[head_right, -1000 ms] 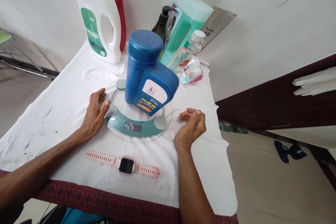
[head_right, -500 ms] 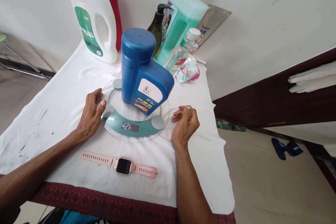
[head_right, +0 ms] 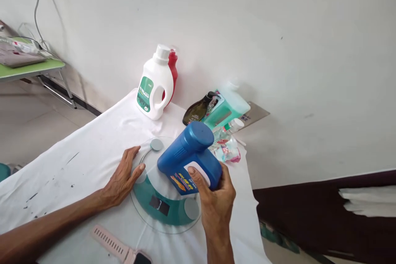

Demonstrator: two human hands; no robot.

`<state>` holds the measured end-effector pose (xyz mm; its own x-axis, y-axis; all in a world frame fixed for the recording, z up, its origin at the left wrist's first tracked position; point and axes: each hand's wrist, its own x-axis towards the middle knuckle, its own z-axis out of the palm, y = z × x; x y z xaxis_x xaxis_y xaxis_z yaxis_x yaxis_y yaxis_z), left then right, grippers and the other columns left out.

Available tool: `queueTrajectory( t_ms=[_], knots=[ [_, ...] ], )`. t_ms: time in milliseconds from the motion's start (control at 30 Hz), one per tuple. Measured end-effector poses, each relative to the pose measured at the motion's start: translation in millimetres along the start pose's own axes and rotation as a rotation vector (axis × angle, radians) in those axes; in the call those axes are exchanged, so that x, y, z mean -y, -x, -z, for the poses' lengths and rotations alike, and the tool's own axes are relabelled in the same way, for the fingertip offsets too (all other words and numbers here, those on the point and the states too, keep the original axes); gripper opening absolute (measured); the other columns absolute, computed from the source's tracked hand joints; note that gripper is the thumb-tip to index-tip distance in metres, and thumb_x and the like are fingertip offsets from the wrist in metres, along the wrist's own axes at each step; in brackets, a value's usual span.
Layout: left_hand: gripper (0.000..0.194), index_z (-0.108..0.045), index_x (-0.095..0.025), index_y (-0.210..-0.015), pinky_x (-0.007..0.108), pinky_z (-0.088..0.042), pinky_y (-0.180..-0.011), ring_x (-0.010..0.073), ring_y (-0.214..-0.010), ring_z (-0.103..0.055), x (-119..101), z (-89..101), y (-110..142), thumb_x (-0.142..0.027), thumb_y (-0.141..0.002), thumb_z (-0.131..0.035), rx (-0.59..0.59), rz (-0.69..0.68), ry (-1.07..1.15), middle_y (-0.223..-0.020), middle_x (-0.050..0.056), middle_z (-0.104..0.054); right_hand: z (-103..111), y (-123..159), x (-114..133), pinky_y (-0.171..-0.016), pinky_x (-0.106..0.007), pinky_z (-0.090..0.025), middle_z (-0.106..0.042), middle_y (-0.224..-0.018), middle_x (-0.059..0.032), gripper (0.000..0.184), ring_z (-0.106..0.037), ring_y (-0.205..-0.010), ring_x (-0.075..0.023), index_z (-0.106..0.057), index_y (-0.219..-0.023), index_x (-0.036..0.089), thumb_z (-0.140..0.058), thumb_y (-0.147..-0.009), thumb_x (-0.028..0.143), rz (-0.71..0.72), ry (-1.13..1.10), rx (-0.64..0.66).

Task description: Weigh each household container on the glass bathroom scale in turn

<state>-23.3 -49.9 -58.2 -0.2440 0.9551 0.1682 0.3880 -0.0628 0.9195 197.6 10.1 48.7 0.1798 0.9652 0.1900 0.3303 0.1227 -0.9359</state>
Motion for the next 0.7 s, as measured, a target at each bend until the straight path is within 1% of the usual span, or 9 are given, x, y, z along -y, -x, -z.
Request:
queueTrajectory(
  t_ms=[67,100,167,267,367,467,533,600,700],
  knots=[
    [0.054,-0.035,-0.023,-0.153,0.058,-0.041,-0.122,0.0306,-0.144,-0.048,0.8,-1.5,1.0,-0.051,-0.107,-0.041,-0.009,-0.005,0.012,-0.151,0.016,-0.044,-2.8,-1.7,1.1,-0.062,-0.037,-0.061,-0.076,-0.088,-0.0035,0.058,-0.072,-0.073,-0.0260,-0.074,-0.107,0.022,-0.094,-0.058,0.047,-0.045,-0.020,-0.010],
    [0.053,-0.035,-0.023,-0.153,0.059,-0.041,-0.122,0.0307,-0.145,-0.048,1.2,-2.4,1.3,-0.051,-0.108,-0.041,-0.014,-0.008,0.019,-0.151,0.016,-0.044,-3.9,-2.8,1.3,-0.062,-0.037,-0.062,-0.076,-0.088,-0.0038,0.058,-0.072,-0.073,-0.0260,-0.075,-0.106,0.022,-0.094,-0.057,0.046,-0.064,-0.069,-0.015],
    [0.053,-0.036,-0.024,-0.153,0.059,-0.041,-0.122,0.0310,-0.145,-0.048,2.1,-4.2,1.9,-0.050,-0.107,-0.042,-0.027,-0.012,0.034,-0.152,0.015,-0.044,-8.0,-6.4,4.4,-0.067,-0.039,-0.063,-0.077,-0.094,-0.0053,0.059,-0.073,-0.078,-0.0266,-0.074,-0.106,0.021,-0.096,-0.055,0.043,-0.096,-0.192,-0.034],
    [0.053,-0.037,-0.025,-0.153,0.059,-0.043,-0.121,0.0314,-0.145,-0.048,3.3,-6.1,2.2,-0.050,-0.107,-0.044,-0.046,-0.002,0.052,-0.152,0.015,-0.044,-25.2,-19.1,17.5,-0.071,-0.040,-0.065,-0.076,-0.097,-0.0057,0.062,-0.074,-0.082,-0.0263,-0.071,-0.106,0.019,-0.097,-0.053,0.041,-0.082,-0.303,-0.147],
    [0.054,-0.037,-0.023,-0.153,0.059,-0.042,-0.122,0.0315,-0.146,-0.047,4.1,-7.0,1.8,-0.049,-0.107,-0.043,-0.039,0.012,0.054,-0.152,0.016,-0.044,-58.1,-48.0,29.4,-0.071,-0.041,-0.064,-0.074,-0.097,-0.0049,0.060,-0.073,-0.080,-0.0242,-0.068,-0.105,0.018,-0.095,-0.058,0.044,0.037,-0.320,-0.267],
    [0.055,-0.036,-0.021,-0.154,0.059,-0.039,-0.124,0.0314,-0.149,-0.043,5.3,-8.0,1.5,-0.048,-0.107,-0.041,-0.036,0.019,0.053,-0.154,0.016,-0.042,-100.6,-91.9,27.5,-0.076,-0.043,-0.063,-0.072,-0.099,-0.0053,0.055,-0.071,-0.082,-0.0236,-0.063,-0.103,0.019,-0.089,-0.066,0.049,0.134,-0.273,-0.336],
    [0.056,-0.035,-0.022,-0.155,0.059,-0.036,-0.126,0.0316,-0.151,-0.040,6.4,-8.9,1.6,-0.049,-0.107,-0.042,-0.034,0.034,0.050,-0.156,0.016,-0.041,-129.3,-121.8,20.2,-0.084,-0.046,-0.062,-0.071,-0.103,-0.0067,0.051,-0.070,-0.088,-0.0249,-0.060,-0.102,0.019,-0.084,-0.070,0.051,0.151,-0.160,-0.386],
    [0.058,-0.035,-0.022,-0.156,0.059,-0.035,-0.127,0.0315,-0.153,-0.038,7.6,-10.2,1.9,-0.050,-0.106,-0.042,-0.026,0.053,0.046,-0.158,0.016,-0.040,-155.4,-146.4,11.9,-0.093,-0.050,-0.058,-0.070,-0.108,-0.0098,0.049,-0.069,-0.096,-0.0277,-0.057,-0.103,0.020,-0.082,-0.070,0.047,0.140,-0.106,-0.420],
    [0.058,-0.034,-0.022,-0.157,0.058,-0.033,-0.128,0.0311,-0.154,-0.037,8.9,-11.8,2.1,-0.050,-0.106,-0.041,-0.024,0.066,0.038,-0.160,0.015,-0.039,-187.0,-169.5,0.2,-0.101,-0.053,-0.053,-0.068,-0.114,-0.0150,0.047,-0.067,-0.105,-0.0317,-0.053,-0.105,0.020,-0.080,-0.072,0.040,0.119,-0.066,-0.443]
  ],
)
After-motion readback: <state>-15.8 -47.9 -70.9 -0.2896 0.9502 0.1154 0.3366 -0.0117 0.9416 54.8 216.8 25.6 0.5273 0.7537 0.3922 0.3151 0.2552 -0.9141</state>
